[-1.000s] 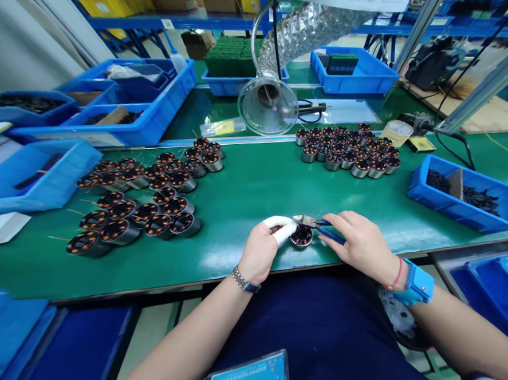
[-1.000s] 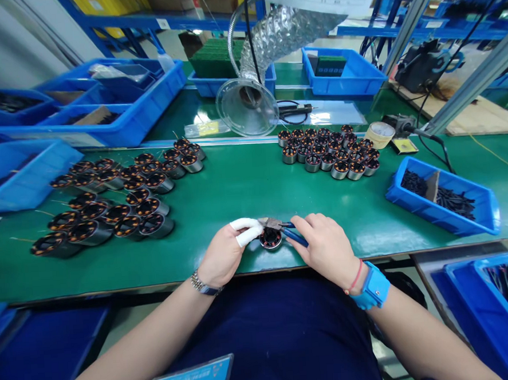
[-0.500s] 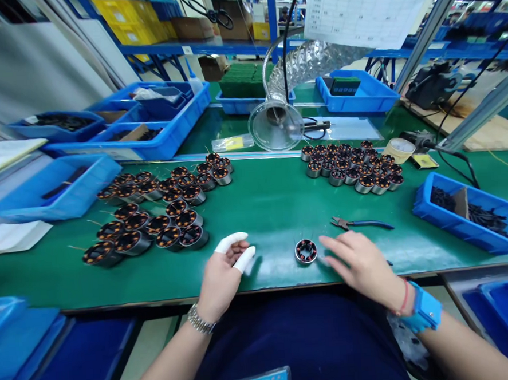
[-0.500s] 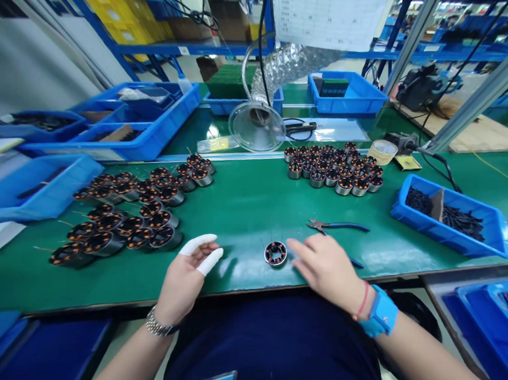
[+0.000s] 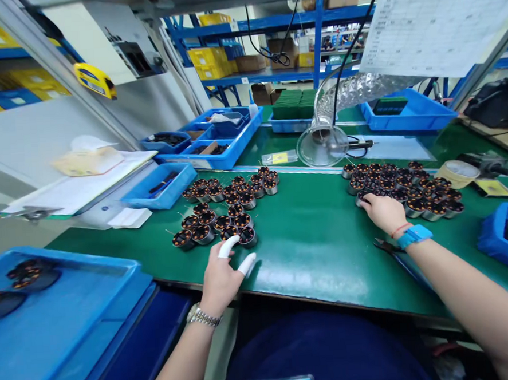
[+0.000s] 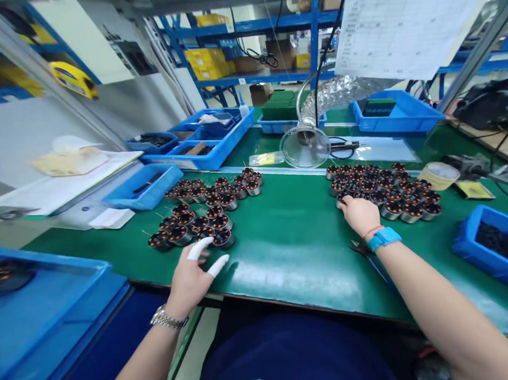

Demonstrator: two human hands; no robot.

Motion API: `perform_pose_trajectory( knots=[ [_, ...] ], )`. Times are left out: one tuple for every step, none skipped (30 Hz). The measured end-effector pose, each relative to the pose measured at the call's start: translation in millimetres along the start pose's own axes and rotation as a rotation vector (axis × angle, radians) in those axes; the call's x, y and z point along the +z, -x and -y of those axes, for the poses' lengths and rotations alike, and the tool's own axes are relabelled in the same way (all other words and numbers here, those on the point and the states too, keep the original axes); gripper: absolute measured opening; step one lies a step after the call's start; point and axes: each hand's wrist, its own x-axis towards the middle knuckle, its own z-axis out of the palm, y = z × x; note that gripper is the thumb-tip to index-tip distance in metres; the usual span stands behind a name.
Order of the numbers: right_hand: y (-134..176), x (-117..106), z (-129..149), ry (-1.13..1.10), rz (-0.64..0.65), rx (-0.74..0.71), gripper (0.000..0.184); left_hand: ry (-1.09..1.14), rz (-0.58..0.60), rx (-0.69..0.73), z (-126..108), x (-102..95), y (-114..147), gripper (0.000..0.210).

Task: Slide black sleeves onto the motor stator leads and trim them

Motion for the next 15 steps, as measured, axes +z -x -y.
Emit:
perform_pose_trajectory(
  knots=[
    [-4.9, 0.6, 1.4, 0.008, 0.008, 0.028, 0.039, -0.072, 0.031, 0.027, 0.0, 0.7, -1.9, 0.054],
    [-6.2, 0.5, 3.2, 0.009, 0.007, 0.041, 0.038, -0.132, 0.051, 0.045, -0.7, 1.9, -3.5, 0.054],
    [-4.2, -0.3, 4.0, 0.004, -0.005, 0.038, 0.037, -0.179, 0.057, 0.056, -1.9, 3.6, -4.7, 0.053],
    [0.5, -2.0, 2.6, -0.009, -0.03, 0.022, 0.036, -0.21, 0.052, 0.063, -3.4, 5.6, -5.2, 0.051],
    [7.0, -4.3, -2.5, -0.027, -0.068, -0.002, 0.035, -0.222, 0.043, 0.068, -4.9, 7.7, -5.0, 0.048],
    [14.4, -7.3, -12.5, -0.048, -0.118, -0.028, 0.034, -0.209, 0.033, 0.076, -6.5, 9.8, -4.3, 0.045],
    [22.0, -10.7, -28.0, -0.068, -0.181, -0.047, 0.032, -0.174, 0.027, 0.092, -8.2, 12.1, -2.9, 0.041],
    [29.1, -14.3, -48.9, -0.073, -0.233, -0.051, 0.031, -0.123, 0.028, 0.115, -10.1, 14.5, -1.0, 0.037],
    [35.4, -17.9, -74.5, -0.058, -0.281, -0.014, 0.03, -0.065, 0.038, 0.144, -12.5, 17.1, 1.2, 0.032],
    [41.0, -21.4, -103.2, -0.031, -0.314, 0.04, 0.028, -0.007, 0.054, 0.18, -15.8, 20.1, 3.6, 0.028],
    [46.0, -24.6, -133.1, 0.0, -0.316, 0.13, 0.027, 0.045, 0.075, 0.22, -20.0, 23.3, 5.9, 0.025],
    [51.0, -27.4, -162.2, 0.04, -0.28, 0.265, 0.026, 0.09, 0.098, 0.259, -25.5, 27.0, 8.2, 0.023],
    [56.1, -29.7, -188.5, 0.072, -0.163, 0.368, 0.026, 0.129, 0.123, 0.298, -32.4, 30.9, 10.2, 0.022],
    [61.3, -31.2, -210.8, 0.075, -0.008, 0.435, 0.026, 0.164, 0.153, 0.338, -40.6, 35.0, 12.0, 0.021],
    [66.4, -31.8, -228.1, 0.056, 0.112, 0.468, 0.024, 0.197, 0.188, 0.376, -50.0, 39.0, 13.7, 0.019]
  ],
)
